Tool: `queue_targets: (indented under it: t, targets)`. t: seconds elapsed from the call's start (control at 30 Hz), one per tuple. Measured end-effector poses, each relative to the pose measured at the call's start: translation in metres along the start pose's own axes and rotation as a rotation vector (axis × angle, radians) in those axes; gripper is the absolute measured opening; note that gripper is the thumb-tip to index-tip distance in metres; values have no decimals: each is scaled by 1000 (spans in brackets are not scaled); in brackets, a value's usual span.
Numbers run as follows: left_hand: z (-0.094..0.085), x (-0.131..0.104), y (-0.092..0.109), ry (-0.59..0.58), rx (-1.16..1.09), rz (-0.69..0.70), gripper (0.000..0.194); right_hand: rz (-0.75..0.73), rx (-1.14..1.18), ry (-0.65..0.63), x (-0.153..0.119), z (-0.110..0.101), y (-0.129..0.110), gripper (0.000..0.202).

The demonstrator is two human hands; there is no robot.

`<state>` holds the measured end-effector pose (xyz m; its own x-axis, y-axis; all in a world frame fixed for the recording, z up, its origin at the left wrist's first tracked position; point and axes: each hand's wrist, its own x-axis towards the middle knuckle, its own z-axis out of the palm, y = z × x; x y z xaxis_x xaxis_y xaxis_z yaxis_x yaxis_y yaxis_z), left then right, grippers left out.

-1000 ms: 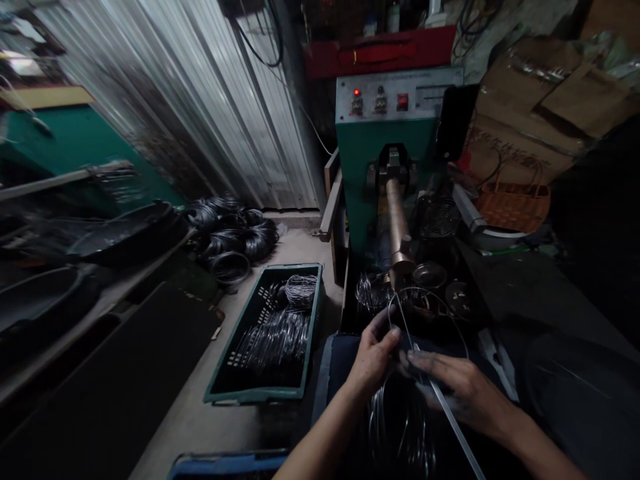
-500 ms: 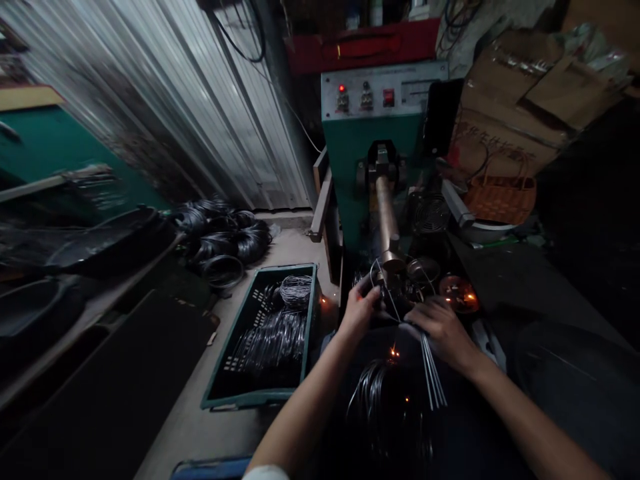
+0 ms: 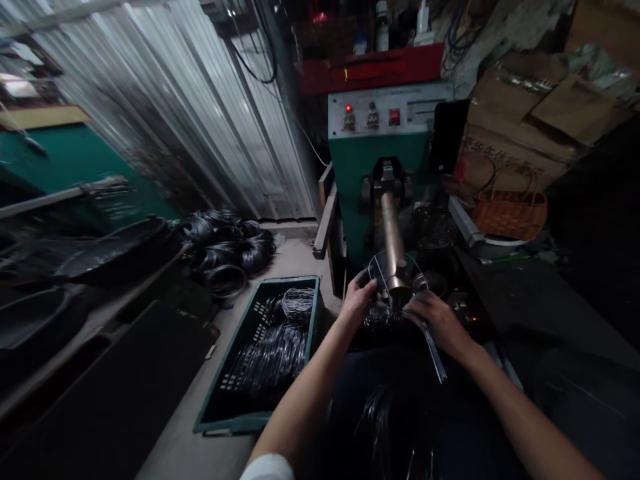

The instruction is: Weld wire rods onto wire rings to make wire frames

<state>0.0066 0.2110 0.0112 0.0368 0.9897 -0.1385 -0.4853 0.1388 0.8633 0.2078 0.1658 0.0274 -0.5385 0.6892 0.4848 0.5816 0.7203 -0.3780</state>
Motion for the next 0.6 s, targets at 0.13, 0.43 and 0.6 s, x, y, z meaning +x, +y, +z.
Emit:
queue_targets:
  t: [0.13,0.43,0.6]
  targets:
    - [0,3,-1,-16,14,-4,65,-34,58,29,1,5,6,11]
    - [-4,-43,-5,-13,26,-76,46,45,159,13,-32,-16,-58,17]
    - [-25,-94,-14,108,113,-93,39,217,391,28,-71,-40,-88,22]
